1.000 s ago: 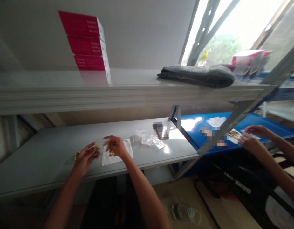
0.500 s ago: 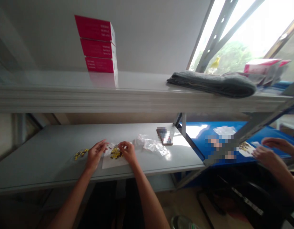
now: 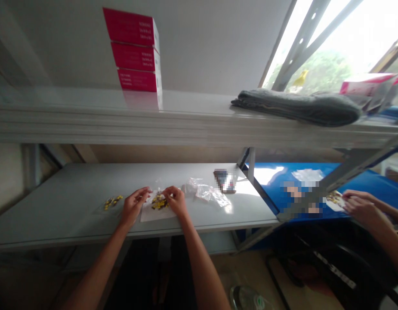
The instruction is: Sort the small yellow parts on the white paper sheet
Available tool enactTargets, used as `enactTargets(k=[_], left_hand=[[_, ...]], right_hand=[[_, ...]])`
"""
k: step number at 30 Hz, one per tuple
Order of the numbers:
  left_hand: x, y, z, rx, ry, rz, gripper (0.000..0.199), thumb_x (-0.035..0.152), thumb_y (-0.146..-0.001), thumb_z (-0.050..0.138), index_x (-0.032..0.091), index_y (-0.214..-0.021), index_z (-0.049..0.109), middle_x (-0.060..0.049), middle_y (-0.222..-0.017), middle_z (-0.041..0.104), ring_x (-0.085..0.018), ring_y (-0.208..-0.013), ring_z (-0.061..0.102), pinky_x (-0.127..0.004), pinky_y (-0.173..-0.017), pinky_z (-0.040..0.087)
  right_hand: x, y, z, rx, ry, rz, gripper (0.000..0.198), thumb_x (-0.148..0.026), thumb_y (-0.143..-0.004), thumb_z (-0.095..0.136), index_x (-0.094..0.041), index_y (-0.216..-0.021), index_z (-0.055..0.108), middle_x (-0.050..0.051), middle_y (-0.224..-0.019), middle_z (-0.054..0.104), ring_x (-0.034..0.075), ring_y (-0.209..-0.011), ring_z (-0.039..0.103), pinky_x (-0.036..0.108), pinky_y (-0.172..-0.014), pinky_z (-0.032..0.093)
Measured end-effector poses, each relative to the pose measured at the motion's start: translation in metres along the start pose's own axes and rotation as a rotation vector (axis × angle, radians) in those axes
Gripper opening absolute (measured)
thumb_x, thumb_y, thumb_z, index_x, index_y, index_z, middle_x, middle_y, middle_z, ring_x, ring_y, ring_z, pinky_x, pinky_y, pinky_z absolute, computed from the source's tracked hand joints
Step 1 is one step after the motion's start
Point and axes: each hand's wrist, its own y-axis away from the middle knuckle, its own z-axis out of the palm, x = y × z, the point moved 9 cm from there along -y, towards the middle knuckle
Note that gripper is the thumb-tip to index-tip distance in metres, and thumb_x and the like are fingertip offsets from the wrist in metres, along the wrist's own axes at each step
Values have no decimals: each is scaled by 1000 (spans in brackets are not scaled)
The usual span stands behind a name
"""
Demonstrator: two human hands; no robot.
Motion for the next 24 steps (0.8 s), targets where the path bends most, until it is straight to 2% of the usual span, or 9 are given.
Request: enactTargets(k=[5, 8, 11, 15, 19, 24], left_hand=[[11, 4, 1, -25, -16, 25, 54, 46, -86, 64, 17, -131, 62, -12, -117, 74, -23, -97, 69, -32, -81, 53], [9, 4, -2, 7, -20, 29, 53, 45, -84, 65, 17, -130, 63, -12, -114, 74, -23, -95, 70, -32, -80, 53], [7, 4, -9, 87, -112, 63, 42, 42, -85, 63, 17, -118, 68, -10, -105, 76, -23, -92, 70, -33, -78, 54], [15, 6, -16, 195, -267, 158, 25, 35, -86, 56, 19, -100, 71, -7, -95, 76, -23, -86, 69, -32, -77, 54], [35, 18, -24, 240, -523, 296, 22, 24, -87, 49, 19, -92, 70, -9, -95, 73, -24, -88, 67, -35, -81, 52], [41, 49, -54, 295, -961, 407, 26, 22, -83, 55, 19, -104, 71, -14, -110, 71, -34, -111, 59, -50, -100, 43]], right_hand=[[3, 0, -3, 21, 22, 25, 21, -37, -81, 63, -19, -84, 74, 2, -80, 72, 13, -61, 52, 25, -60, 42], [2, -1, -8, 64, -15, 20, 23, -40, -82, 63, -19, -83, 71, 3, -81, 71, 14, -63, 54, 25, -60, 44], [4, 0, -23, 213, -138, 15, 26, -44, -84, 62, -19, -82, 63, 2, -74, 66, 14, -65, 57, 24, -61, 46], [15, 8, -50, 493, -343, 71, 33, -53, -88, 58, -21, -87, 48, 0, -69, 66, 11, -53, 55, 22, -54, 44], [27, 19, -66, 677, -434, 144, 42, -63, -88, 55, -22, -85, 43, 3, -72, 71, 12, -47, 56, 22, -47, 42], [37, 25, -68, 733, -416, 244, 56, -67, -93, 41, -20, -65, 51, 3, -55, 62, 11, -38, 46, 24, -40, 33]])
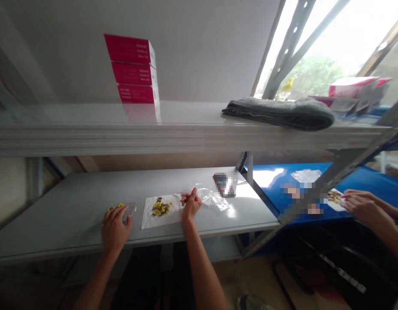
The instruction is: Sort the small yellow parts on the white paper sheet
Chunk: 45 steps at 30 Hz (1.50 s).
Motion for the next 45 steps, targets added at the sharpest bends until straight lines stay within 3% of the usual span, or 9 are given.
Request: enactTargets(k=[8, 13, 19, 23, 27, 31, 36, 41, 45], left_hand=[[-26, 2, 0, -83, -83, 3, 22, 26, -89, 52, 24, -83, 73, -10, -90, 75, -30, -95, 63, -42, -85, 48], [-29, -15, 3, -94, -146, -99, 29, 26, -93, 46, 19, -100, 73, -11, -93, 74, -29, -95, 62, -39, -83, 47], [-8, -19, 26, -176, -93, 1, 32, 36, -92, 55, 18, -113, 72, -13, -109, 73, -31, -104, 59, -41, -94, 43], [-12, -19, 37, -217, -73, -2, 25, 31, -91, 55, 21, -98, 77, -11, -100, 75, -30, -98, 60, -39, -85, 45], [-20, -20, 15, -53, 92, -57, 26, 34, -93, 54, 21, -92, 77, -10, -92, 76, -27, -88, 62, -38, -79, 47], [-25, -16, -13, 151, 340, -109, 27, 42, -90, 62, 19, -94, 76, -9, -96, 73, -21, -84, 63, -33, -73, 49], [-30, -10, 3, -57, 692, -195, 25, 44, -85, 69, 20, -89, 77, -5, -94, 69, -19, -87, 65, -31, -77, 53], [-26, -7, 21, -275, 811, -222, 25, 46, -80, 74, 22, -81, 79, -5, -99, 66, -17, -81, 64, -28, -68, 53], [-25, -6, 23, -288, 775, -238, 25, 47, -81, 72, 23, -83, 79, -5, -104, 66, -11, -62, 56, -26, -58, 49]], right_hand=[[-14, 7, 4, -44, 225, -171, 64, -62, -96, 42, -22, -46, 49, -3, -40, 41, 12, -40, 39, 26, -48, 33], [-38, 20, 12, -82, 427, -409, 62, -51, -100, 40, -20, -47, 46, -3, -43, 40, 11, -44, 38, 26, -51, 30], [-60, 91, 58, -399, 583, -914, 50, -24, -100, 44, -21, -51, 35, -3, -48, 40, 9, -46, 33, 29, -54, 24], [-51, 139, 84, -570, 623, -1037, 44, -18, -97, 45, -21, -54, 37, -2, -50, 46, 10, -48, 41, 29, -56, 26], [-39, 146, 98, -652, 716, -946, 43, -21, -96, 46, -20, -54, 40, -1, -52, 49, 10, -49, 45, 28, -56, 27], [-26, 141, 110, -778, 687, -666, 29, -25, -97, 49, -20, -69, 55, 0, -62, 62, 11, -55, 55, 23, -59, 34], [-1, 148, 124, -898, 518, -270, 36, -41, -100, 48, -19, -74, 61, 1, -64, 67, 11, -50, 58, 20, -54, 39], [6, 145, 120, -852, 442, -177, 39, -46, -96, 53, -18, -70, 63, 1, -59, 65, 12, -49, 57, 20, -50, 39], [9, 144, 118, -860, 429, -183, 32, -43, -93, 58, -17, -76, 66, 1, -62, 65, 12, -50, 59, 19, -50, 40]])
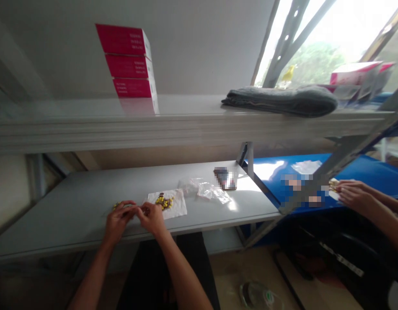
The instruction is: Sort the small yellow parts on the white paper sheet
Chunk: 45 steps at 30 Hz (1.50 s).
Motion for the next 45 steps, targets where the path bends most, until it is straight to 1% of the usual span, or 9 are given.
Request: enactTargets(k=[5, 10, 16, 22, 26, 31, 37, 41, 45], left_hand=[[-3, 2, -6, 103, 19, -5, 25, 44, -82, 72, 23, -91, 78, -5, -106, 65, -13, -70, 59, -26, -62, 51], [0, 4, -9, 98, 6, 23, 23, 42, -83, 71, 23, -93, 78, -5, -104, 65, -19, -91, 63, -28, -75, 52], [2, 4, -6, 83, -16, 9, 23, 42, -82, 72, 21, -91, 77, -4, -96, 66, -16, -83, 62, -25, -69, 50], [1, 3, -10, 154, -27, -1, 25, 43, -82, 71, 20, -90, 73, -4, -90, 67, -17, -80, 63, -27, -72, 53], [4, 5, -16, 203, -12, 12, 24, 41, -81, 73, 19, -90, 73, -4, -91, 65, -16, -81, 63, -27, -75, 54], [11, 2, -2, 37, 20, 5, 26, 44, -77, 75, 20, -84, 78, -6, -91, 71, -21, -88, 67, -31, -78, 57], [13, 2, 12, -130, 22, -58, 27, 44, -82, 70, 18, -85, 79, -3, -79, 73, -19, -71, 66, -33, -70, 57], [14, 3, 11, -149, -8, -40, 28, 43, -84, 66, 19, -75, 78, -3, -72, 71, -19, -68, 66, -31, -66, 56], [9, 3, 9, -99, -70, -32, 22, 41, -79, 69, 22, -74, 78, -2, -68, 72, -20, -64, 66, -31, -64, 56]], right_hand=[[-1, -1, 4, -38, -10, -33, 33, -34, -98, 48, -17, -80, 70, 0, -58, 63, 11, -51, 58, 19, -54, 42], [3, -2, 3, -17, 14, -25, 41, -39, -95, 56, -16, -62, 65, -1, -50, 58, 10, -48, 55, 19, -53, 40], [13, -3, 3, 23, -46, 53, 30, -43, -87, 67, -17, -73, 69, -1, -50, 59, 12, -43, 56, 20, -48, 39], [-3, -2, 3, -17, 67, -66, 31, -31, -95, 52, -19, -72, 69, 2, -60, 65, 13, -57, 60, 21, -60, 46], [6, -2, 3, -8, -1, 10, 34, -38, -95, 53, -17, -71, 66, 1, -58, 63, 12, -50, 58, 20, -53, 43], [1, -2, -3, 27, 41, -30, 43, -46, -97, 50, -18, -67, 59, 0, -59, 58, 11, -53, 52, 20, -54, 39], [-8, -2, -1, -18, 92, -93, 40, -38, -100, 44, -20, -65, 52, 0, -65, 59, 13, -63, 54, 21, -62, 39], [-6, -1, 2, -49, 83, -67, 37, -32, -101, 44, -20, -67, 52, 0, -70, 64, 13, -66, 59, 20, -64, 40], [-5, -1, 3, -58, 186, -53, 35, -27, -99, 45, -20, -66, 54, -1, -65, 61, 12, -61, 53, 20, -59, 35]])
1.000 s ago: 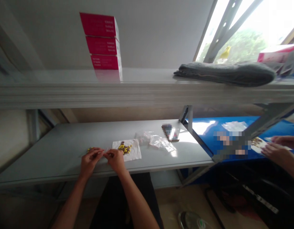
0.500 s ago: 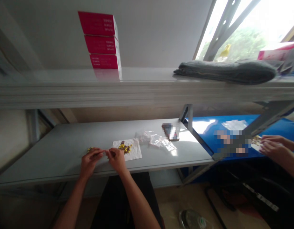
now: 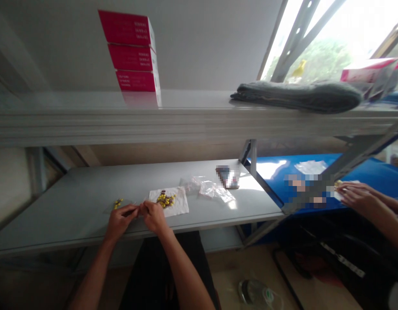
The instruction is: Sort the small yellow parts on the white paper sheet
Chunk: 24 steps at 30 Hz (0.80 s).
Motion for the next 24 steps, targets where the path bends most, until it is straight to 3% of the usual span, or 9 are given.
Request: enactTargets(k=[8, 11, 14, 16, 19, 24], left_hand=[[-6, 2, -8, 155, -84, -19, 19, 40, -75, 70, 22, -77, 79, -3, -72, 76, -20, -63, 69, -29, -61, 55], [-2, 3, -9, 154, -60, -5, 18, 39, -75, 70, 24, -76, 79, -2, -72, 76, -20, -63, 69, -30, -60, 55], [-2, 2, -7, 135, 9, -12, 17, 39, -75, 71, 25, -78, 79, -2, -76, 77, -19, -64, 70, -31, -60, 57], [-4, 2, -6, 121, 24, -25, 16, 38, -73, 72, 25, -79, 79, -2, -77, 78, -20, -65, 71, -32, -62, 58], [-7, 1, -5, 123, -9, -49, 16, 38, -71, 72, 25, -77, 79, -2, -75, 78, -22, -66, 71, -33, -62, 58], [-13, 7, -18, 276, -30, -167, 21, 41, -72, 71, 21, -75, 75, -2, -64, 74, -22, -58, 69, -32, -56, 55]], right_hand=[[4, -2, 3, 26, 121, 15, 30, -15, -86, 54, -19, -56, 52, -4, -51, 49, 10, -50, 41, 23, -53, 25], [4, -4, 3, 45, 123, 18, 30, -18, -88, 54, -19, -58, 53, -3, -53, 51, 10, -50, 43, 23, -54, 27], [3, -4, -2, 97, 125, 24, 20, -23, -91, 55, -19, -71, 60, -2, -62, 60, 12, -56, 51, 22, -58, 34], [1, -4, -4, 106, 131, 4, 10, -19, -88, 56, -20, -80, 61, -1, -68, 63, 13, -63, 56, 22, -62, 37], [0, -2, 0, 68, 162, -33, 11, -12, -85, 55, -21, -80, 60, -2, -68, 62, 13, -65, 58, 22, -62, 37], [1, 2, 1, 80, 190, -44, 12, -14, -81, 57, -21, -71, 55, -3, -64, 60, 12, -60, 55, 22, -60, 34]])
